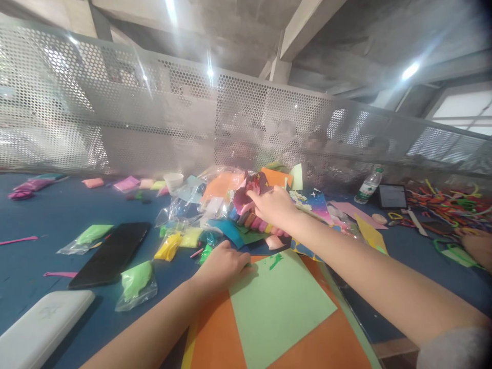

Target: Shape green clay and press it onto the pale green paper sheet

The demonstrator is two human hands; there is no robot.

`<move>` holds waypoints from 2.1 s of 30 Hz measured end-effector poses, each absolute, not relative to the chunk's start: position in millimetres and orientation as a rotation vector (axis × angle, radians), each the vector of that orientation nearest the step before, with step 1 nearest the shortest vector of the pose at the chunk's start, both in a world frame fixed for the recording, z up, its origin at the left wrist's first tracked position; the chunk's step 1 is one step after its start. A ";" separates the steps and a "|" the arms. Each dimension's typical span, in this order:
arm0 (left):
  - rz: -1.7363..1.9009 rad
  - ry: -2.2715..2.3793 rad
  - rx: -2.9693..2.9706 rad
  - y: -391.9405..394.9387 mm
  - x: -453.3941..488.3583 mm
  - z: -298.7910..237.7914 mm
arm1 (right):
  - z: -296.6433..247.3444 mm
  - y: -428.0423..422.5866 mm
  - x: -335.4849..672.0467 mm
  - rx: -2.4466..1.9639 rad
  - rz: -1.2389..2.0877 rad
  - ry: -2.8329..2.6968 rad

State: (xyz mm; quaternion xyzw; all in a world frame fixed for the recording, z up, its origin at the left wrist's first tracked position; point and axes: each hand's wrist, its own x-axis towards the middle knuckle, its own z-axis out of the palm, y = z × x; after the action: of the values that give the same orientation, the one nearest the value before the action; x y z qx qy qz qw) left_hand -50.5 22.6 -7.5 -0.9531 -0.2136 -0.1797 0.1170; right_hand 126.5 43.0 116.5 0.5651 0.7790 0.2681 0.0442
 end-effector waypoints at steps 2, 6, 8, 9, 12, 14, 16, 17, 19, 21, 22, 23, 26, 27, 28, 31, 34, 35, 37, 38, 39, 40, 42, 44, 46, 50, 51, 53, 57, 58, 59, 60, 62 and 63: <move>-0.531 -0.634 -2.804 22.7 -50.6 -6.3 | 111.2 31.8 131.1 1.760 0.842 2.476; -0.571 -0.740 -2.815 21.4 -51.2 -2.3 | 79.8 -7.8 141.3 1.943 0.522 2.966; -0.623 -0.778 -2.810 19.6 -51.0 0.0 | 54.4 -30.4 143.9 2.048 -0.193 3.110; -0.664 -0.778 -2.811 18.3 -50.6 1.1 | 40.9 -39.8 144.1 2.076 -0.586 3.116; -0.830 -0.703 -2.828 14.1 -49.3 3.7 | 5.6 -53.3 141.1 2.218 -1.663 2.915; -0.943 -0.636 -2.831 11.4 -48.4 5.3 | -8.2 -51.6 137.8 2.251 -2.048 2.783; -1.036 -0.588 -2.818 9.3 -47.4 6.7 | -13.6 -46.8 135.3 2.182 -2.270 2.760; -1.068 -0.575 -2.804 8.6 -46.7 7.2 | -14.1 -44.7 134.7 2.123 -2.355 2.756; -1.107 -0.559 -2.764 7.7 -44.9 7.8 | -12.8 -42.6 134.8 2.039 -2.503 2.691; -1.136 -0.547 -2.702 7.0 -42.8 7.8 | -10.7 -42.8 135.7 2.004 -2.613 2.591; -1.154 -0.536 -2.665 6.7 -41.8 7.7 | -9.9 -43.4 136.2 1.991 -2.669 2.536; -1.171 -0.527 -2.626 6.3 -40.9 7.5 | -9.4 -44.1 136.6 1.976 -2.730 2.481; -1.177 -0.519 -2.516 5.4 -38.2 6.3 | -10.0 -44.7 137.0 1.876 -2.899 2.326; -1.163 -0.516 -2.496 5.3 -37.1 5.7 | -10.8 -44.4 137.0 1.840 -2.943 2.282; -1.141 -0.510 -2.493 5.3 -35.9 4.9 | -11.8 -44.0 137.1 1.822 -2.980 2.244; -1.062 -0.484 -2.527 5.2 -32.3 2.6 | -14.0 -43.2 137.2 1.834 -3.073 2.150; -1.029 -0.506 -2.501 4.4 -30.8 1.8 | -12.8 -44.2 137.8 1.717 -3.109 2.116; -1.030 -0.520 -2.482 3.9 -30.9 2.0 | -11.5 -44.7 138.1 1.660 -3.089 2.138; -1.027 -0.528 -2.453 2.7 -31.7 3.0 | -8.3 -45.2 139.0 1.660 -2.984 2.240; -1.016 -0.522 -2.441 2.0 -32.2 3.7 | -6.7 -45.1 139.5 1.711 -2.906 2.302; -0.998 -0.511 -2.430 1.5 -32.6 4.3 | -5.4 -44.8 140.0 1.783 -2.823 2.352; -0.985 -0.502 -2.420 1.2 -32.9 4.8 | -4.3 -44.5 140.5 1.857 -2.751 2.382; -0.976 -0.501 -2.422 1.1 -33.3 5.5 | -3.4 -43.8 141.3 1.932 -2.684 2.396; -0.998 -0.524 -2.460 1.9 -33.5 5.8 | -3.7 -43.6 141.8 1.944 -2.690 2.393; -1.034 -0.522 -2.525 3.0 -34.3 6.1 | -4.3 -43.8 142.0 1.956 -2.696 2.404; -1.116 -0.484 -2.610 4.3 -37.6 7.5 | -3.4 -44.3 142.2 1.991 -2.647 2.412; -1.129 -0.483 -2.619 4.4 -38.4 8.0 | -2.8 -44.3 142.1 1.997 -2.641 2.405; -1.143 -0.472 -2.628 4.3 -39.7 8.7 | -1.6 -43.9 141.9 2.007 -2.626 2.404; -1.161 -0.431 -2.611 4.0 -39.7 9.4 | -0.7 -43.2 142.0 2.055 -2.526 2.473; -1.161 -0.435 -2.613 3.9 -39.4 9.4 | -0.8 -43.3 142.3 2.074 -2.495 2.489; -1.157 -0.446 -2.619 4.0 -39.0 9.3 | -1.0 -43.6 142.8 2.092 -2.467 2.506; -1.150 -0.464 -2.627 4.0 -38.8 9.2 | -1.1 -44.0 143.3 2.104 -2.454 2.515; -1.148 -0.506 -2.639 4.1 -38.8 8.9 | -1.3 -45.3 144.7 2.074 -2.518 2.487; -1.162 -0.531 -2.644 4.3 -39.1 8.8 | -1.1 -46.1 145.4 2.027 -2.580 2.460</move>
State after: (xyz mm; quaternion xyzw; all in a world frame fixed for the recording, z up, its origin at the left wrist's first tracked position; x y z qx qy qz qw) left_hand -39.1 4.3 8.8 -0.8957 -0.1797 -0.3937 0.1025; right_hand 145.4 -46.1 -1.1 0.4385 0.5321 -0.5582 -0.4615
